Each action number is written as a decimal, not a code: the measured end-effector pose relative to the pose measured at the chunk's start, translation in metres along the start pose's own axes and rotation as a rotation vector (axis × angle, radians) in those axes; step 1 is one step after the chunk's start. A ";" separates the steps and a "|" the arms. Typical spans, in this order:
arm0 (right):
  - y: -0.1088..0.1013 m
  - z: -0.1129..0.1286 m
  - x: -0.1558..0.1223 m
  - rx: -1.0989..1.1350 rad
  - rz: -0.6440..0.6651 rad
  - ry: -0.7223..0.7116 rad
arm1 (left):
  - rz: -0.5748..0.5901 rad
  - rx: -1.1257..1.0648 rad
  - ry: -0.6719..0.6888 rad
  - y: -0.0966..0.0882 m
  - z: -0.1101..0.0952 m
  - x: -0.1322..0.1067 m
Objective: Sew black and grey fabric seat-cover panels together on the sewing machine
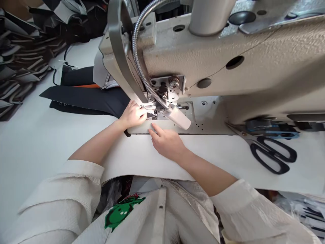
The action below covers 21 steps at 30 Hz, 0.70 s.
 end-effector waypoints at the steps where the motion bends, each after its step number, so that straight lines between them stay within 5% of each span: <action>1: 0.000 0.000 0.000 0.000 0.009 0.002 | -0.008 -0.002 0.003 -0.001 -0.001 0.000; 8: 0.004 -0.002 -0.002 0.030 0.028 0.027 | -0.102 -0.123 -0.016 -0.006 -0.007 -0.010; 15: 0.002 -0.007 -0.004 0.207 -0.004 0.032 | -0.286 -0.099 -0.254 -0.036 -0.009 -0.067; 18: 0.000 -0.008 -0.004 0.357 0.012 -0.005 | -0.199 -0.007 -0.418 -0.044 0.016 -0.091; 21: -0.001 -0.010 -0.004 0.466 0.022 0.004 | 0.035 0.063 -0.549 -0.044 0.053 -0.099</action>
Point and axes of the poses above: each hand's wrist, its own x-axis towards the middle knuckle, its own y-axis out of the palm, z = x × y, the point moved 5 cm from there along x, towards the middle knuckle, and after that the axes turned 7 degrees about -x, right-handed, at the moved point
